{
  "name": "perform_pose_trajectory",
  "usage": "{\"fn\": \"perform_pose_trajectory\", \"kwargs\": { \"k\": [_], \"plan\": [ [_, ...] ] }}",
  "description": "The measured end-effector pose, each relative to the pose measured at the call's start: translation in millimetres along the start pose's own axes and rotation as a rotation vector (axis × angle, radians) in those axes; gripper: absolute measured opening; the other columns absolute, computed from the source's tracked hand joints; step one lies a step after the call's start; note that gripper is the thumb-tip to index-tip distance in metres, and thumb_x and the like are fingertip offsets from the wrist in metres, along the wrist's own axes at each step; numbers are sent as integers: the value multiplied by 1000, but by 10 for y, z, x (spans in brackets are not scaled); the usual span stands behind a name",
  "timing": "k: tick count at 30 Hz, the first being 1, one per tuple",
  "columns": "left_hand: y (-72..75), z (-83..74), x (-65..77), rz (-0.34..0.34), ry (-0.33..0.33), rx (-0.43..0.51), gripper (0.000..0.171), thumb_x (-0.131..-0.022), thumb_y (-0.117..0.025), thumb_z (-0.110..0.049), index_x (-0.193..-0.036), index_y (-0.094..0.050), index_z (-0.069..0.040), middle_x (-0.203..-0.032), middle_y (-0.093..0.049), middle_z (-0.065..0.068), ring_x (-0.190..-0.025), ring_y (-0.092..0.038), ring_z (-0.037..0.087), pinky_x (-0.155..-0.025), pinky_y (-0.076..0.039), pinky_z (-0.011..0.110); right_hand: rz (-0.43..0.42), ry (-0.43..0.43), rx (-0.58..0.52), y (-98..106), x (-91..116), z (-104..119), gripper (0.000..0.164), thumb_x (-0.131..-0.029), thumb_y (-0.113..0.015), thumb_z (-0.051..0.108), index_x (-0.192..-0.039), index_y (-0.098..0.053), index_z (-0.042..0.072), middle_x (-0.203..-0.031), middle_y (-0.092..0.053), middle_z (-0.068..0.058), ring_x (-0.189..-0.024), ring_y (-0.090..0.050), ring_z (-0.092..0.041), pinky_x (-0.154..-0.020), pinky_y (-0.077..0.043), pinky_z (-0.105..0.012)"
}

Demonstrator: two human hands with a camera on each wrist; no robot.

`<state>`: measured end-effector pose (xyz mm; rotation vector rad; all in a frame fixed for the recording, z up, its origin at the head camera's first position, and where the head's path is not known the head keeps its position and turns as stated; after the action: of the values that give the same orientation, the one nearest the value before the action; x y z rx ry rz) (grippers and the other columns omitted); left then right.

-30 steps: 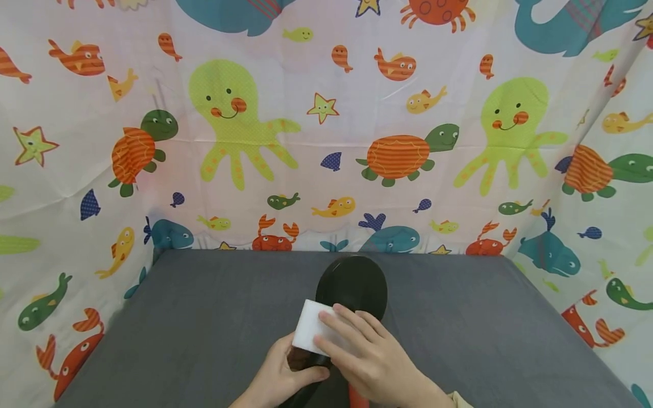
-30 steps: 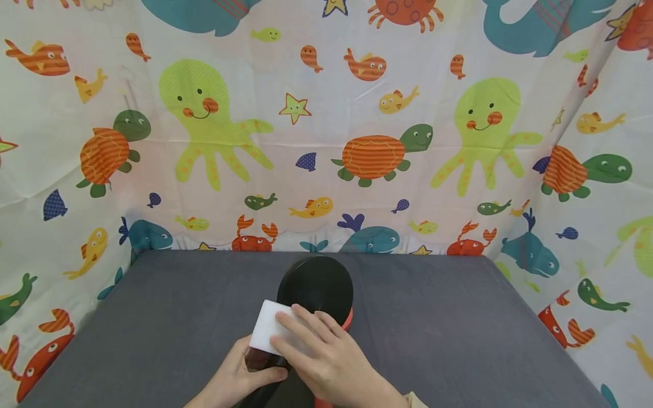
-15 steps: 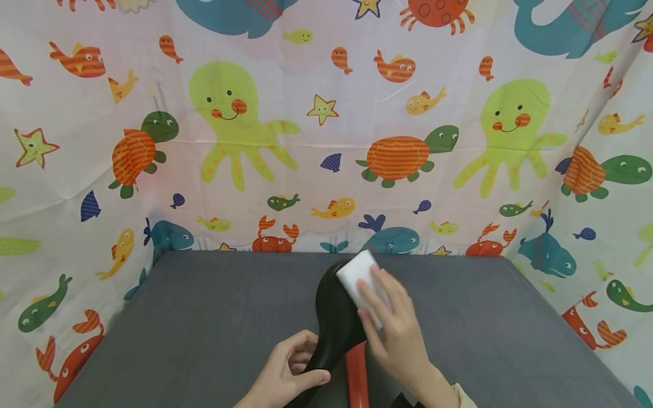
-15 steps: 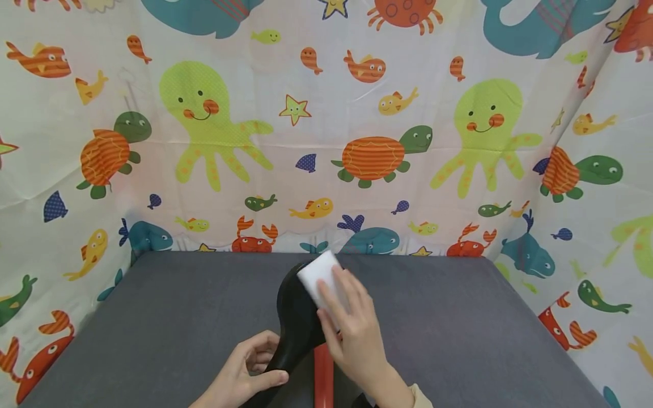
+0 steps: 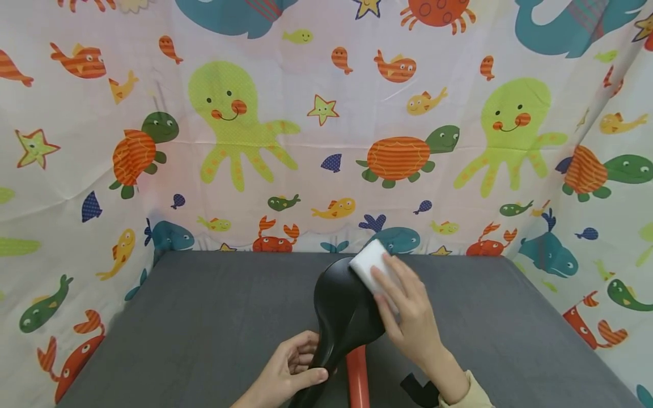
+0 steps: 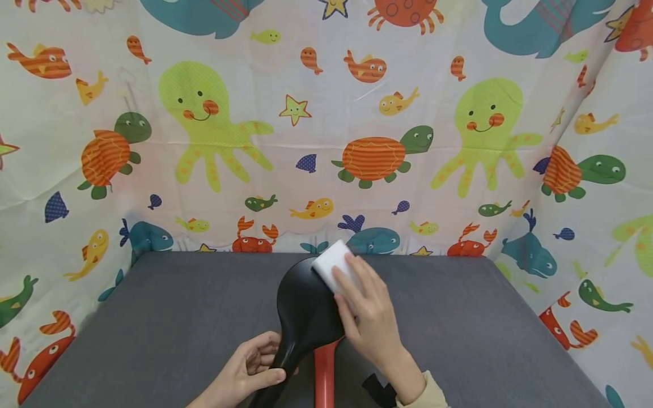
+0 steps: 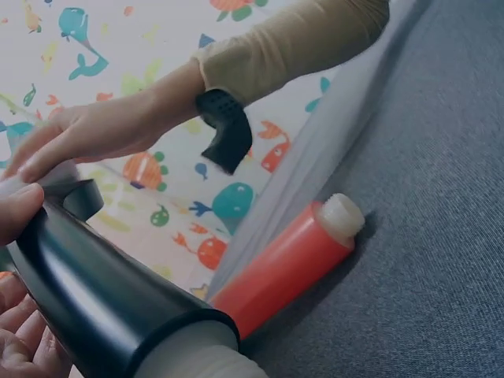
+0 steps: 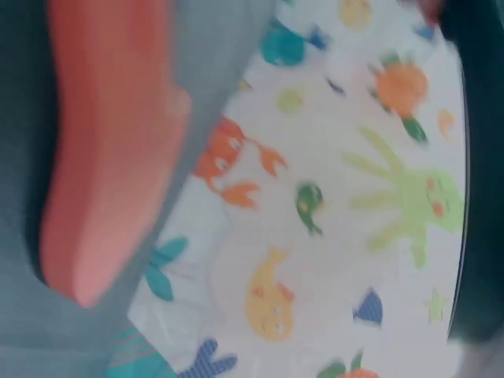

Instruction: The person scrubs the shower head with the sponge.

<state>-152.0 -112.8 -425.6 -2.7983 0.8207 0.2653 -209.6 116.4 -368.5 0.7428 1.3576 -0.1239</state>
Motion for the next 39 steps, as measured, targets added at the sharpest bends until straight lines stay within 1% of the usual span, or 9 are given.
{"fn": "perform_pose_trajectory", "kwargs": {
  "k": [2,4,11,15,18,24,33,36,39],
  "plan": [
    [3,-7,-2,12,-9,1,31,-92,-54,-4,-118,-47,12,-105,-62,19,-90,-66,20,-74,-53,29,-1,-103,12,33,-16,-58,43,-99,-41,34,-126,-58,6,-135,-47,-17,-121,-43,-33,-97,-35,-41],
    [6,-17,0,11,-25,-7,32,-92,-54,-3,-118,-46,13,-105,-62,21,-90,-66,20,-74,-53,29,6,-118,23,36,3,-37,43,-99,-41,35,-126,-57,6,-135,-46,-17,-121,-43,-33,-96,-36,-42],
    [41,-2,-12,-16,-73,10,36,-90,-55,0,-121,-43,15,-109,-60,21,-94,-64,21,-78,-52,28,99,241,-28,-93,186,387,34,-98,-44,25,-118,-62,4,-127,-52,-23,-117,-47,-38,-103,-32,-36],
    [62,17,-15,-5,-78,67,35,-91,-52,1,-124,-43,11,-112,-62,12,-98,-63,21,-84,-50,30,176,354,-41,-101,241,462,33,-98,-46,26,-119,-62,7,-127,-53,-21,-116,-49,-35,-99,-38,-35],
    [64,9,-16,-7,-44,120,33,-93,-50,0,-124,-44,9,-114,-60,14,-99,-63,25,-88,-48,37,91,310,12,-59,177,350,33,-97,-46,25,-116,-63,6,-124,-54,-22,-114,-50,-37,-101,-36,-35],
    [57,-26,-14,-21,11,183,31,-95,-49,-4,-124,-45,8,-114,-58,16,-100,-62,28,-92,-44,48,-29,14,84,22,88,177,39,-97,-43,30,-118,-63,4,-129,-51,-21,-117,-46,-37,-106,-25,-29],
    [71,18,5,65,-28,287,31,-97,-40,-3,-127,-42,7,-114,-59,11,-100,-61,19,-85,-49,31,35,374,33,-79,211,545,29,-99,-44,22,-114,-63,6,-118,-56,-24,-107,-52,-39,-99,-38,-35],
    [75,30,7,131,-17,373,34,-99,-34,-5,-131,-41,6,-117,-59,11,-103,-60,20,-88,-49,33,-31,347,35,-82,183,462,25,-97,-47,20,-109,-64,6,-116,-55,-26,-106,-51,-40,-101,-37,-34],
    [71,33,18,192,5,436,36,-101,-30,-9,-133,-43,1,-120,-58,9,-107,-59,21,-91,-47,35,-80,213,44,-74,151,307,28,-96,-49,22,-111,-62,3,-120,-50,-28,-110,-48,-40,-101,-37,-31]
  ]
}}
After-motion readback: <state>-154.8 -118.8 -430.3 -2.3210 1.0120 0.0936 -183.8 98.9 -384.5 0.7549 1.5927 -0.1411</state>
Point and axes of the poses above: each hand's wrist, its own x-axis away from the middle knuckle, its own y-axis out of the back of the hand, z = x × y, the point moved 1 cm from there along -x, towards the middle knuckle
